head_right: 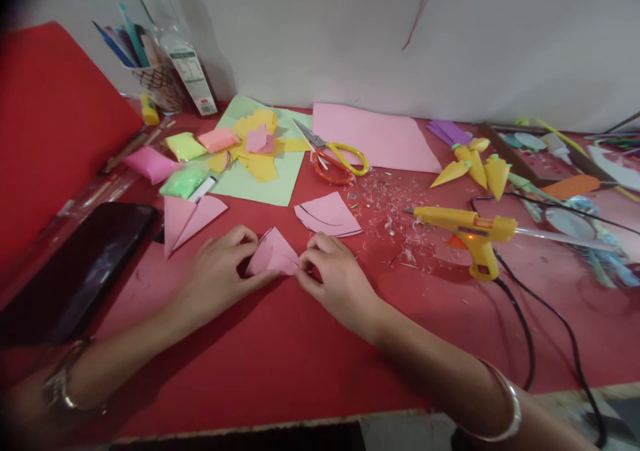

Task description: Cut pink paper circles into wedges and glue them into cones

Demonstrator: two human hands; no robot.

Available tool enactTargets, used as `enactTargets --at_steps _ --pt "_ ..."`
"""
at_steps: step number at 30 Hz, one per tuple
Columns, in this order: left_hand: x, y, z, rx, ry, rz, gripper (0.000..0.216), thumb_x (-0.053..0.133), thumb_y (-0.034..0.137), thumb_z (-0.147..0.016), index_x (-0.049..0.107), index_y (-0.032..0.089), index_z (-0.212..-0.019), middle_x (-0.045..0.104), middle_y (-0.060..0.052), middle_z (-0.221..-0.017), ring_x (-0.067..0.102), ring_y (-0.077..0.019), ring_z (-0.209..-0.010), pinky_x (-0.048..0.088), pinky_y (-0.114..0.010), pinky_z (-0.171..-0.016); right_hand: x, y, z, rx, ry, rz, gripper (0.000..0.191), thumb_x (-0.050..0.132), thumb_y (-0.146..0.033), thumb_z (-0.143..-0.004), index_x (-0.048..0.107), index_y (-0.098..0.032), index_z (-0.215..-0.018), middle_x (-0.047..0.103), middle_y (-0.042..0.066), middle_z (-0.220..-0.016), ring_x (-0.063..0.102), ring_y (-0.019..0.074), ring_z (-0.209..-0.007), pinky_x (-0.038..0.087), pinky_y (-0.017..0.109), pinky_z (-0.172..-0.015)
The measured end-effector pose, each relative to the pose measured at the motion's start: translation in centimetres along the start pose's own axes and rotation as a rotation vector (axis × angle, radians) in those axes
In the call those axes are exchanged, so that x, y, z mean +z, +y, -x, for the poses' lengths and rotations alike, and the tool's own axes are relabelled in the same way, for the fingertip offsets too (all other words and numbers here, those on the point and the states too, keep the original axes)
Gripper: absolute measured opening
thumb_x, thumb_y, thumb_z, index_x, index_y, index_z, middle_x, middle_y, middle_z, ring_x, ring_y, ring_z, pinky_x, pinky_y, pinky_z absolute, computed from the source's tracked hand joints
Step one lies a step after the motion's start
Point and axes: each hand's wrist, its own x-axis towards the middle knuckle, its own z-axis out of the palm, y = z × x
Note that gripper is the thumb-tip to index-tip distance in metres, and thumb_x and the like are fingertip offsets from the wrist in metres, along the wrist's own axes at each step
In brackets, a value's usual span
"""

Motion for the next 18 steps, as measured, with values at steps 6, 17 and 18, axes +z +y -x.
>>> enactTargets --at_steps 6,17,18 --pt "0.15 -0.02 -0.08 -0.004 0.009 0.013 0.037 0.054 0.053 -0.075 0.063 0.017 -0.075 0.052 0.0 -0.077 0.05 -0.0143 -0.066 0.035 -0.029 -0.058 0.01 -0.15 -0.04 0.004 0.006 0.002 0.015 0.047 -0.013 -0.08 0.048 -0.017 -0.066 0.047 0.003 -0.074 0.047 0.0145 -0.07 0.04 0.028 -0.064" --pt "0.25 -0.49 -0.09 0.058 0.044 -0.047 0.028 0.061 0.041 -0.074 0.06 0.014 -0.065 0.052 -0.002 -0.077 0.048 -0.0136 -0.064 0.032 -0.027 -0.054 0.03 -0.1 -0.16 -0.01 -0.005 0.008 0.015 0.047 -0.012 -0.079 0.048 -0.017 -0.065 0.047 0.003 -0.073 0.047 0.0151 -0.072 0.04 0.029 -0.067" --pt "0.23 -0.59 -0.08 0.068 0.045 -0.045 0.028 0.061 0.041 -0.074 0.06 0.014 -0.065 0.052 -0.002 -0.078 0.048 -0.0138 -0.065 0.032 -0.027 -0.055 0.03 -0.09 -0.17 -0.007 -0.009 0.005 0.015 0.047 -0.012 -0.079 0.048 -0.017 -0.065 0.048 0.003 -0.074 0.047 0.0151 -0.073 0.04 0.029 -0.068"
